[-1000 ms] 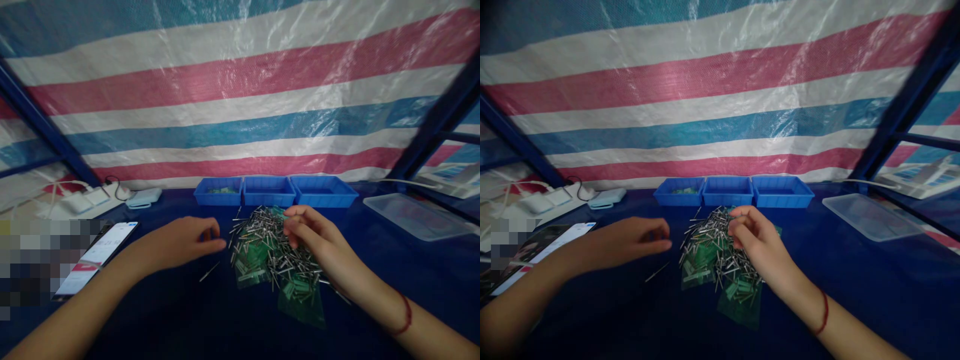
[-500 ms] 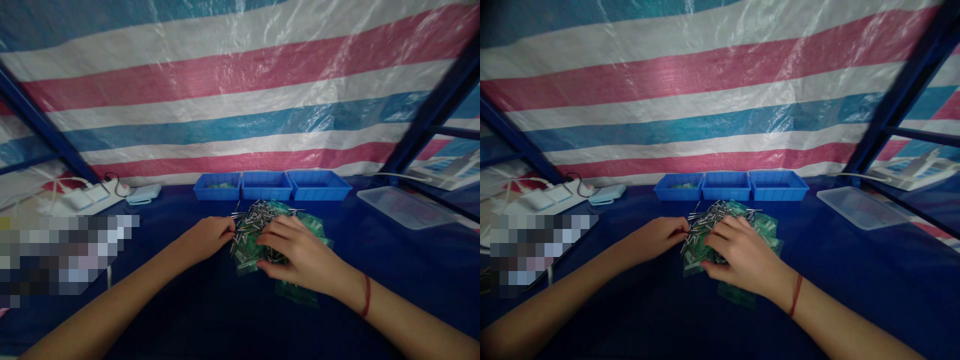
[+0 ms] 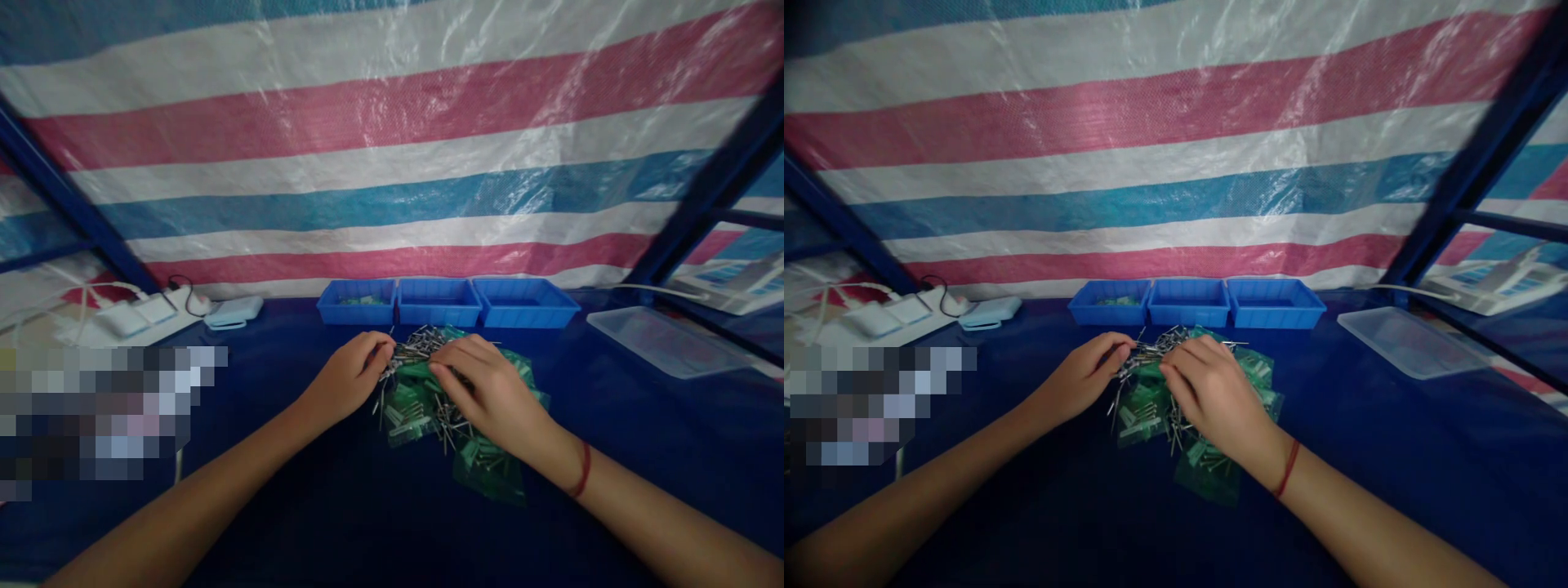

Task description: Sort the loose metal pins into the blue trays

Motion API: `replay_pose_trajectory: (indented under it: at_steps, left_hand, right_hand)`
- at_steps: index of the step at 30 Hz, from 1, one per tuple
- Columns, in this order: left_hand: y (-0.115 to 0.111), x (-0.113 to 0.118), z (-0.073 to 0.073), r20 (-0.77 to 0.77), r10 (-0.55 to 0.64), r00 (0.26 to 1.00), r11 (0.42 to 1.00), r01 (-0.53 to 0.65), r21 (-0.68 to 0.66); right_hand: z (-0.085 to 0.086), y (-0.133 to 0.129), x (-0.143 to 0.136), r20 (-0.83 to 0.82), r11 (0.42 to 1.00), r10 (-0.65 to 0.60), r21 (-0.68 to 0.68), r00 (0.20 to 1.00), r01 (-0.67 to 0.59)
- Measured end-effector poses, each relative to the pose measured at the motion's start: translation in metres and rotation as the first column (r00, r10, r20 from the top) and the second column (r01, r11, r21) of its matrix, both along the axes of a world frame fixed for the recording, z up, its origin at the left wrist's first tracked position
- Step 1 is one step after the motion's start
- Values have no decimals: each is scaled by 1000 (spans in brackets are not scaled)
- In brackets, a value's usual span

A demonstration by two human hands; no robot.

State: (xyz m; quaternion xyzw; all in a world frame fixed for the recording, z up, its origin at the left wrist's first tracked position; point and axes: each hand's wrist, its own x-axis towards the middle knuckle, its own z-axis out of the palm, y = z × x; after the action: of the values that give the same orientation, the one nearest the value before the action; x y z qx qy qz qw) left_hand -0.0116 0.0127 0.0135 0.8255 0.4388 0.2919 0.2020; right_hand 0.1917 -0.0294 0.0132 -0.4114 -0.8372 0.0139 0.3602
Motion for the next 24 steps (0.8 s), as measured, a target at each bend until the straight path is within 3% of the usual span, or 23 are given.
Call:
replay_pose_trajectory:
  at_steps: [3,12,14,17,19,21,22,24]
  left_hand:
    - [-10,7,-8,155,10,988,999,-1,-54]
    - [-12,13,-24,183,0,983,1000,3,-21]
    - [-11,12,-20,161,12,987,999,-16,28]
    - [-16,8,1,114,-14,993,990,-2,143]
    - [-33,4,14,50,-168,984,972,157,175]
    - [-62,2,15,-51,-381,923,923,383,39]
    - [-81,1,9,-87,-473,877,881,470,-45]
    - [-122,1,-16,-75,-453,888,883,436,-173]
  right_hand:
    - [-1,6,3,-126,999,-40,-27,991,37]
    - [4,4,6,-325,957,-234,-241,916,159]
    - [3,5,8,-357,948,-263,-266,896,172]
    - [2,5,10,-404,939,-292,-293,867,180]
    - [1,5,12,-438,938,-298,-300,848,175]
    - [1,4,13,-465,941,-294,-294,835,167]
    - [2,4,14,-478,944,-290,-286,829,166]
    - [3,5,15,-496,951,-282,-260,821,169]
